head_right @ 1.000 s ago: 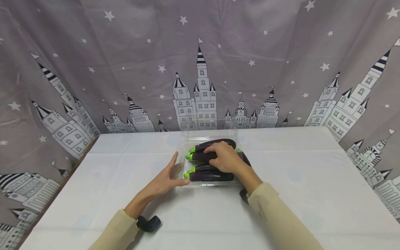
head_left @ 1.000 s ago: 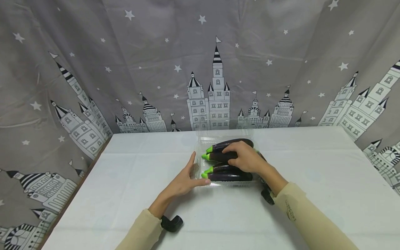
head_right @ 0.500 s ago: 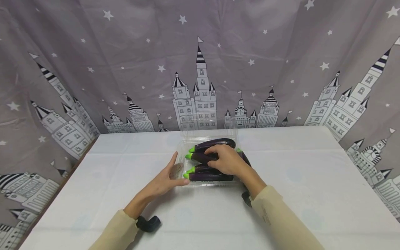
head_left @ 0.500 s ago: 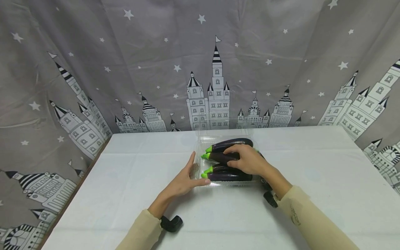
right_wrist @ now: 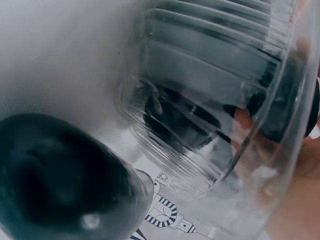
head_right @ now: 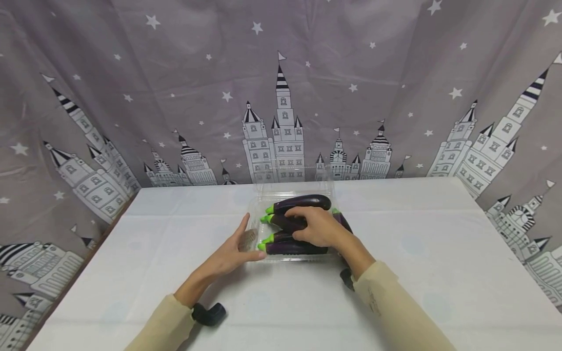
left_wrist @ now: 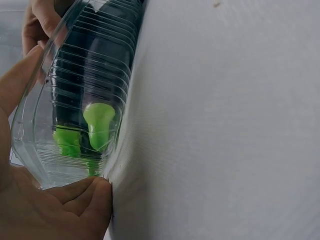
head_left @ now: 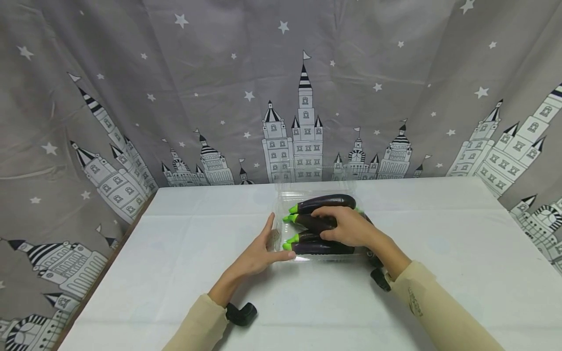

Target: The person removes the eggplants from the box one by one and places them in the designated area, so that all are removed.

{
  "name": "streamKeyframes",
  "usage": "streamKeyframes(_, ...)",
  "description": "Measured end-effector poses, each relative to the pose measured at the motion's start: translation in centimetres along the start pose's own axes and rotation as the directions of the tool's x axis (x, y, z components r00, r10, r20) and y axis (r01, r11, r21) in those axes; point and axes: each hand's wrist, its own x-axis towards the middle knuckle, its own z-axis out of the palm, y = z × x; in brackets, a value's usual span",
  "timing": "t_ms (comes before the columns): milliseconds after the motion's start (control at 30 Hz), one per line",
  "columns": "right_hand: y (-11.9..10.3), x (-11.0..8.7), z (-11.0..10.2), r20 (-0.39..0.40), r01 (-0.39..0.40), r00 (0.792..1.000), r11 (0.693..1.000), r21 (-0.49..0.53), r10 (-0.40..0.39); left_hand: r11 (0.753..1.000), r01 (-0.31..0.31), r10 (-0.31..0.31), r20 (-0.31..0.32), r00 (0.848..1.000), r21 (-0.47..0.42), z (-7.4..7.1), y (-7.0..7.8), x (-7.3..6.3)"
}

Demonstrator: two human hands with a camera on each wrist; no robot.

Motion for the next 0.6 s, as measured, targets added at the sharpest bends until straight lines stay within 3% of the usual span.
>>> streamKeyframes(167, 0.29, -0.27, 0.08, 0.011, 0.045, 0.999, 0.999, 0.002, -0.045, 1.0, -0.002, 0.002, -0.002, 1.0, -0.005, 0.0, -0.04, 0.03)
streamKeyframes(367, 0.48, -0.67, 0.01, -0.028, 0.09, 0.996, 0.996, 0.025, -0.089, 1.0, -0.009, 0.009, -0.001, 1.0, -0.011, 0.04, -0.06, 0.05)
streamKeyframes(600, 0.35, -0.91, -0.17, -0.081, 0.081, 0.994, 0.995, 0.058, -0.076, 1.0, -0.008, 0.008, 0.006, 1.0, -0.014, -0.04, -0.11, 0.03)
